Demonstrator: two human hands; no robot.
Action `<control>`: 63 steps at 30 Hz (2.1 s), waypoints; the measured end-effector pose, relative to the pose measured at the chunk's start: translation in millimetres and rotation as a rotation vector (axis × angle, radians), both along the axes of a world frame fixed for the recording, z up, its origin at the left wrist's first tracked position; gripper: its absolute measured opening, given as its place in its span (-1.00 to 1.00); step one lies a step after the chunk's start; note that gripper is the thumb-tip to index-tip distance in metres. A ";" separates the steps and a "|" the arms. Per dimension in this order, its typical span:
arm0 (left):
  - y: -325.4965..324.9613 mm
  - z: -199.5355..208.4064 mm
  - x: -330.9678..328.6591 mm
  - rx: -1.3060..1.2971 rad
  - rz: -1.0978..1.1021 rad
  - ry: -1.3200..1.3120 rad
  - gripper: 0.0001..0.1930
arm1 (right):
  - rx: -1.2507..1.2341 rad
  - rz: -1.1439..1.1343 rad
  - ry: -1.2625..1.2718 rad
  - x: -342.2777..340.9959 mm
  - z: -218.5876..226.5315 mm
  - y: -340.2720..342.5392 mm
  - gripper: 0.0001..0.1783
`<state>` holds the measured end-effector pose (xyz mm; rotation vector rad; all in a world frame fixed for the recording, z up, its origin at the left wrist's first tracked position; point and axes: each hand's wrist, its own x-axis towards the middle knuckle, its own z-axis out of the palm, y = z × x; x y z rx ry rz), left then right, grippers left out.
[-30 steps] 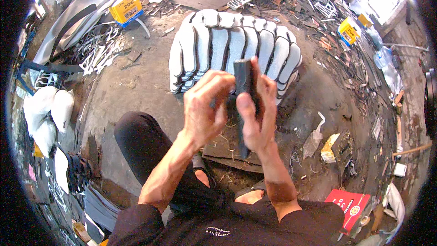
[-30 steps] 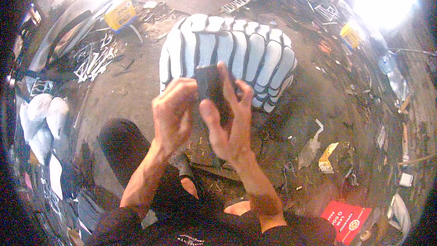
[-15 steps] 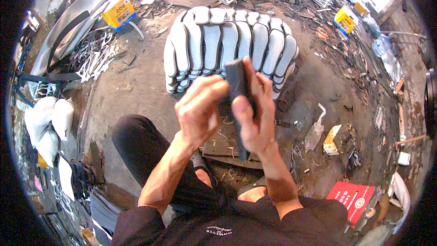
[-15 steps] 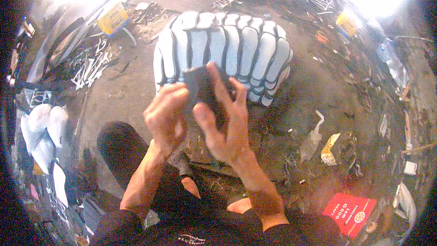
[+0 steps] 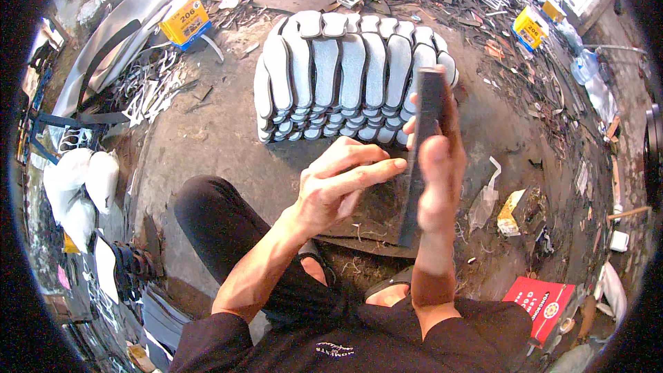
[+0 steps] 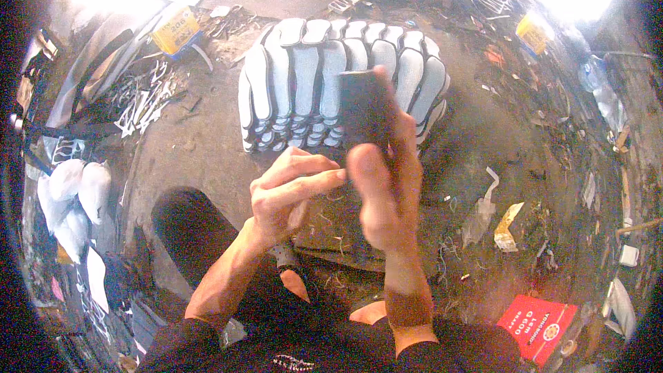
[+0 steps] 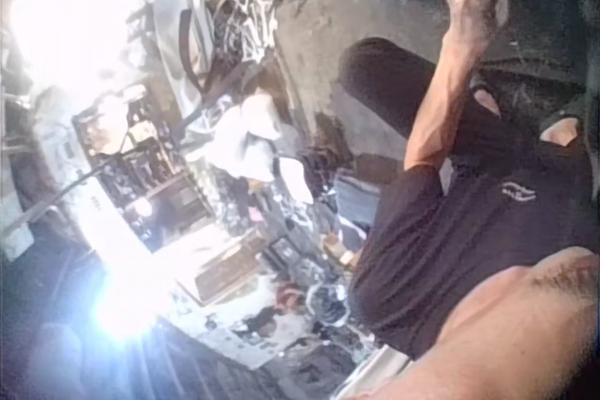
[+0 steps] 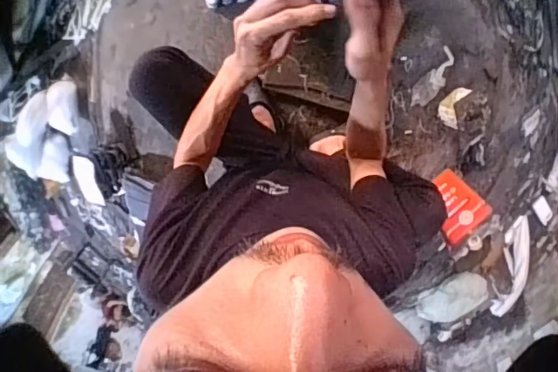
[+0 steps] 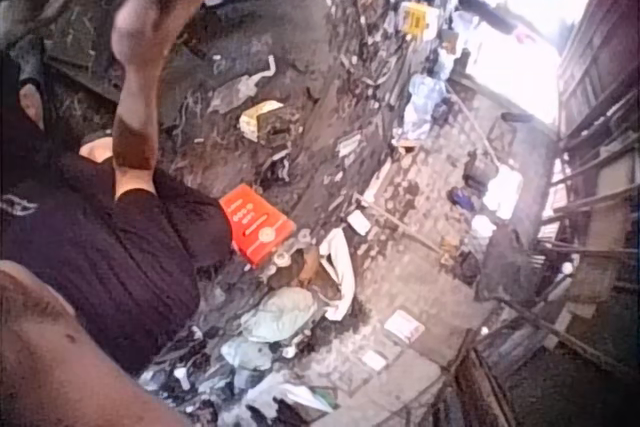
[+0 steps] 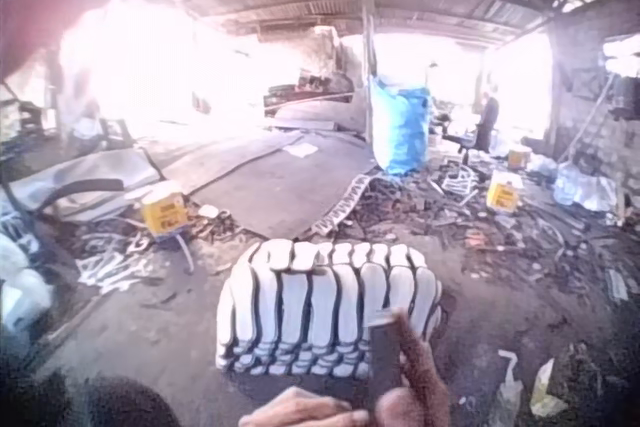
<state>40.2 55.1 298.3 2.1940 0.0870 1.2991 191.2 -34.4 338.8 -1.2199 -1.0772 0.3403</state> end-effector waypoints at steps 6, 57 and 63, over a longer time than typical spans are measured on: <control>2.5 6.9 2.1 -0.503 0.344 -0.134 -0.88 | -0.028 0.101 -0.186 -14.2 -54.1 14.8 -0.13; 4.9 -41.6 13.9 -1.157 0.084 -0.216 -0.88 | -0.145 0.107 -0.191 -18.7 -60.6 11.8 -0.09; 32.6 -14.7 2.5 -1.413 -0.174 -0.487 -0.73 | -0.101 0.230 0.039 -14.8 -70.4 14.7 -0.16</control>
